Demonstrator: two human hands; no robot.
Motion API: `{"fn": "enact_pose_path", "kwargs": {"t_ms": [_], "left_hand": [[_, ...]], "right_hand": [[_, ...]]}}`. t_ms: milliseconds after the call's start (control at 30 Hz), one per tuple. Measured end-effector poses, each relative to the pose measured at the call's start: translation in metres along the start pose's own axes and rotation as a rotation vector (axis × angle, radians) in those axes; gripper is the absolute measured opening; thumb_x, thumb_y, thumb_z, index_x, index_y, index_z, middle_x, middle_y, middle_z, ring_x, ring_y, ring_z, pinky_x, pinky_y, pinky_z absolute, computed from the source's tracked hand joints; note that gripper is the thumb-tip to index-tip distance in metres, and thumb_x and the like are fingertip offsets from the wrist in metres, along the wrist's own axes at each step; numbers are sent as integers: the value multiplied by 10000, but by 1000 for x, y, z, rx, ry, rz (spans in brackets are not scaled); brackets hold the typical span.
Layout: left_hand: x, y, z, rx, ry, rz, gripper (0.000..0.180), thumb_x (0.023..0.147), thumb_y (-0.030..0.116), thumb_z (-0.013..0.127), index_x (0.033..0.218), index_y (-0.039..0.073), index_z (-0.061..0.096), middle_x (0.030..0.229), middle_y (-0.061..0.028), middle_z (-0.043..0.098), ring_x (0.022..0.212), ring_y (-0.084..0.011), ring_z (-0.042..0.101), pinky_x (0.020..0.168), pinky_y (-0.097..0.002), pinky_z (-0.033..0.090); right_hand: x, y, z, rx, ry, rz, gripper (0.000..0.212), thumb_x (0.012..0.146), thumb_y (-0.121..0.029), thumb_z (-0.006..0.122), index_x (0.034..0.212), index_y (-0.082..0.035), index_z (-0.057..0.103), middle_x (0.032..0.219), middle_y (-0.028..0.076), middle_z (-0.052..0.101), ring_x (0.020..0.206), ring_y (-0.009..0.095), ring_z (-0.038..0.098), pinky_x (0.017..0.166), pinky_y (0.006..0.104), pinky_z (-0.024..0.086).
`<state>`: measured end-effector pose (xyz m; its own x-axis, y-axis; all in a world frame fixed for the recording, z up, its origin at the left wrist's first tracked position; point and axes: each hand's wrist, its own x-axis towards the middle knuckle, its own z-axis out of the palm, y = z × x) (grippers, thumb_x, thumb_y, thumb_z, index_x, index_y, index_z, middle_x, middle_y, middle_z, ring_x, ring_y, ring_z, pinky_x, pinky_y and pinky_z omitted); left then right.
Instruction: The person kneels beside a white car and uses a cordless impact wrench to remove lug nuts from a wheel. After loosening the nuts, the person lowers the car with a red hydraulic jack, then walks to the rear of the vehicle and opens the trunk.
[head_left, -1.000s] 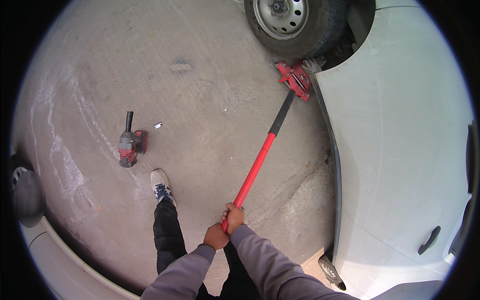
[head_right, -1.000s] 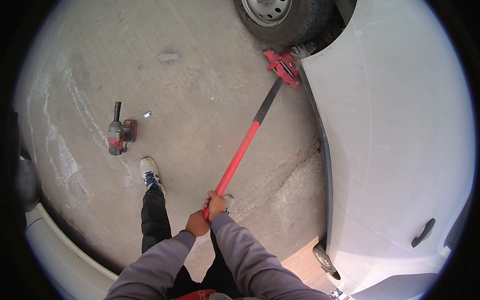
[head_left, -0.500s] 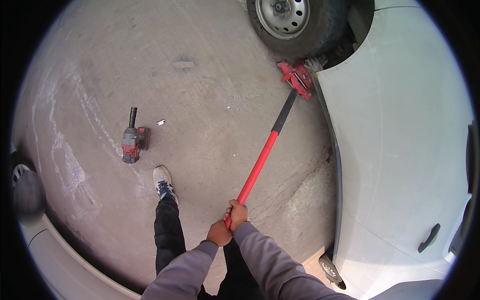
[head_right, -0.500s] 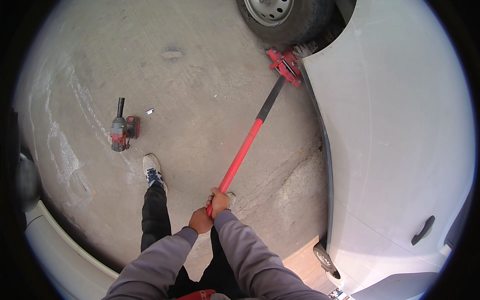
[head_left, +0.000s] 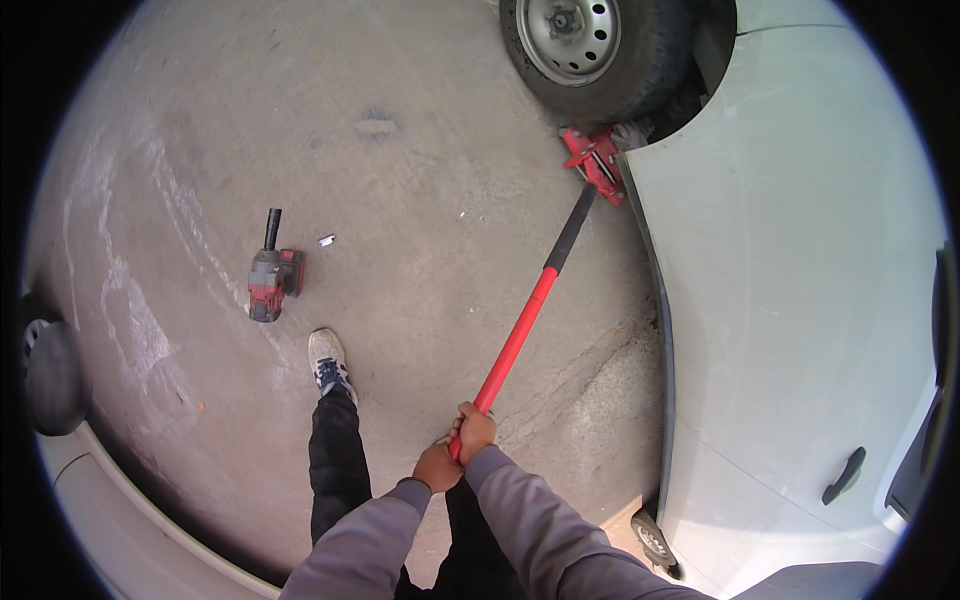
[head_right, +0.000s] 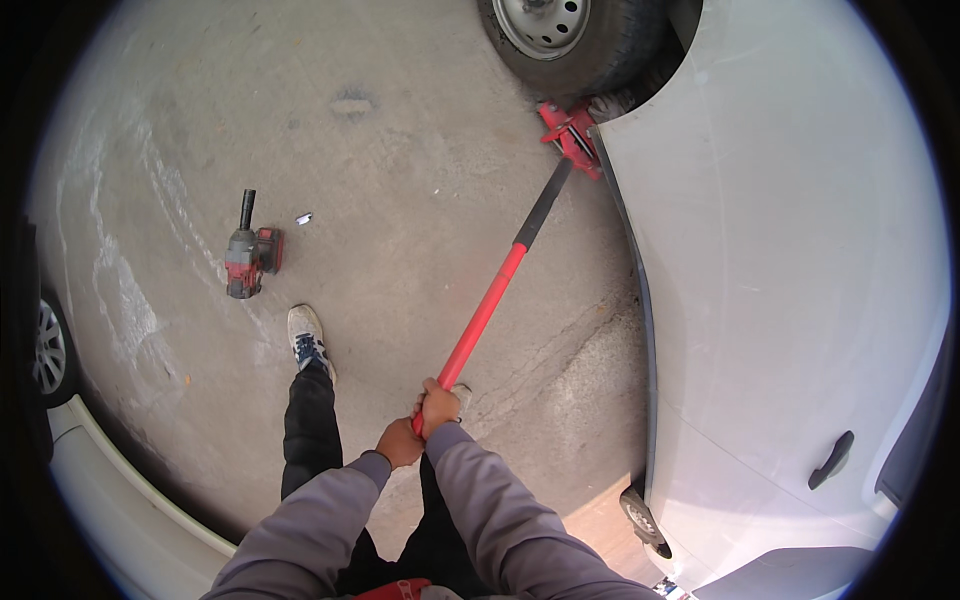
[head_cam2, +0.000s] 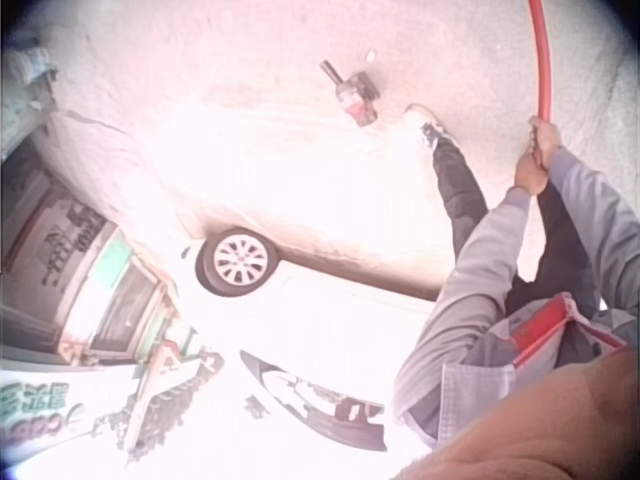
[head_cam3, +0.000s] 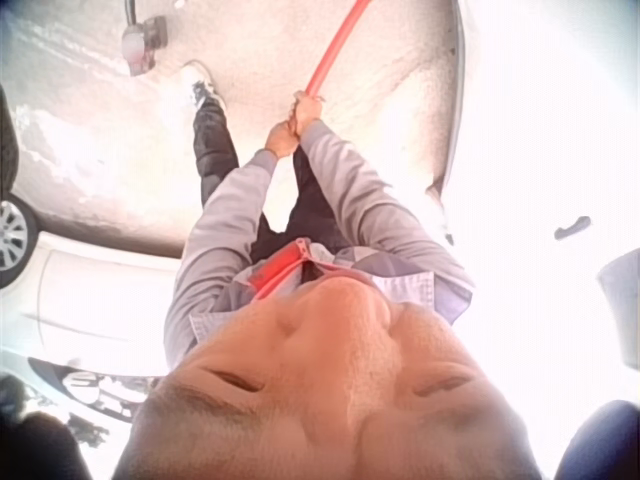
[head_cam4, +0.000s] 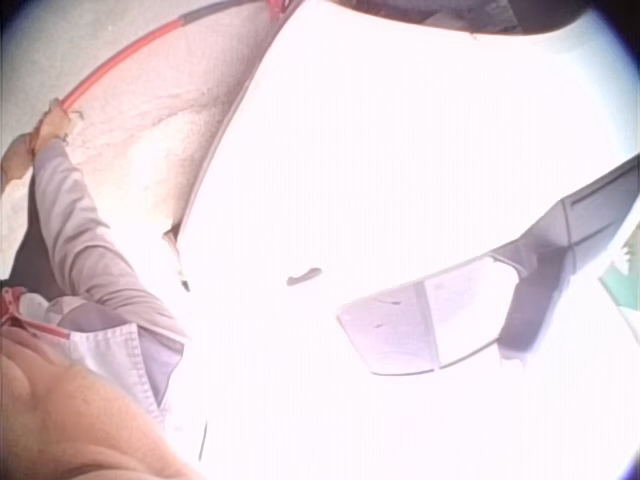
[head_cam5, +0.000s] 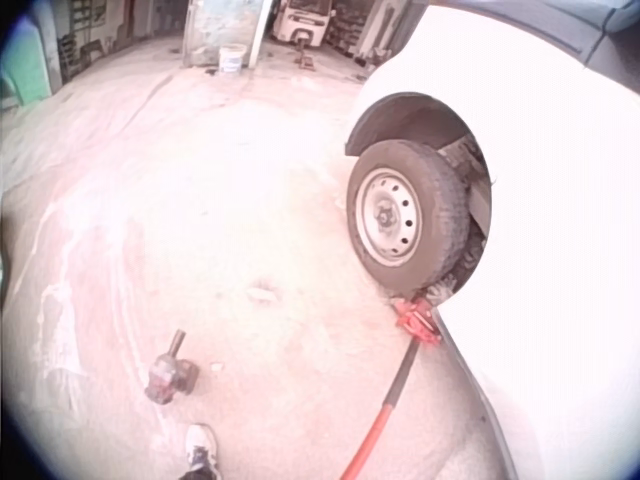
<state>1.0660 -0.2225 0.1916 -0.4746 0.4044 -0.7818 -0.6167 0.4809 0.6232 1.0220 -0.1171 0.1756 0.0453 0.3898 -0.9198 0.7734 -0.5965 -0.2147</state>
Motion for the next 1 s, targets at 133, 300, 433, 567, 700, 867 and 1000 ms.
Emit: {"fn": "enact_pose_path", "kwargs": {"t_ms": [133,300,433,567,700,867,1000], "left_hand": [[-3,-2,-8,-208,-170,-156,98,828,62,653,782,-15,615,599,-118,614,506,-217,619,447,-366,467],[-7,-8,-21,-489,-358,-258,66,811,27,649,784,5,592,600,-79,568,468,-192,550,427,-349,428],[-10,-13,-31,-631,-490,-326,78,807,24,659,820,24,581,622,-64,547,477,-183,525,455,-348,428],[-19,-9,-39,-846,-628,-396,121,819,31,672,817,57,553,633,-32,501,509,-164,508,493,-341,433],[-30,4,-50,-940,-689,-397,171,839,69,694,816,82,525,633,-11,468,514,-145,492,509,-326,421],[-48,14,-69,-1087,-823,-422,184,865,71,687,870,101,506,648,4,445,529,-129,453,537,-317,392],[-64,14,-84,-1098,-803,-435,202,867,97,694,843,110,493,642,10,441,537,-124,448,534,-304,385]], "right_hand": [[-1,5,5,-33,63,29,202,867,-179,641,764,-53,522,590,61,508,442,209,480,411,379,414],[-12,10,13,-71,110,-53,218,864,-188,644,756,-39,526,577,71,520,432,217,494,407,379,419],[-22,13,14,-192,108,-186,222,874,-194,655,796,-22,539,593,82,546,450,215,529,413,382,430],[-31,9,9,-139,11,-190,234,892,-207,674,882,-9,551,616,89,564,467,216,551,425,379,448],[-43,0,4,-116,-59,-183,259,908,-231,675,952,-11,545,668,99,589,490,223,572,441,373,470],[-64,-2,13,-132,-49,-250,266,928,-253,657,980,-26,529,703,104,609,517,224,592,463,374,497],[-85,4,22,-195,-64,-266,232,946,-239,639,959,-48,508,667,95,595,518,220,593,464,377,508]]}}
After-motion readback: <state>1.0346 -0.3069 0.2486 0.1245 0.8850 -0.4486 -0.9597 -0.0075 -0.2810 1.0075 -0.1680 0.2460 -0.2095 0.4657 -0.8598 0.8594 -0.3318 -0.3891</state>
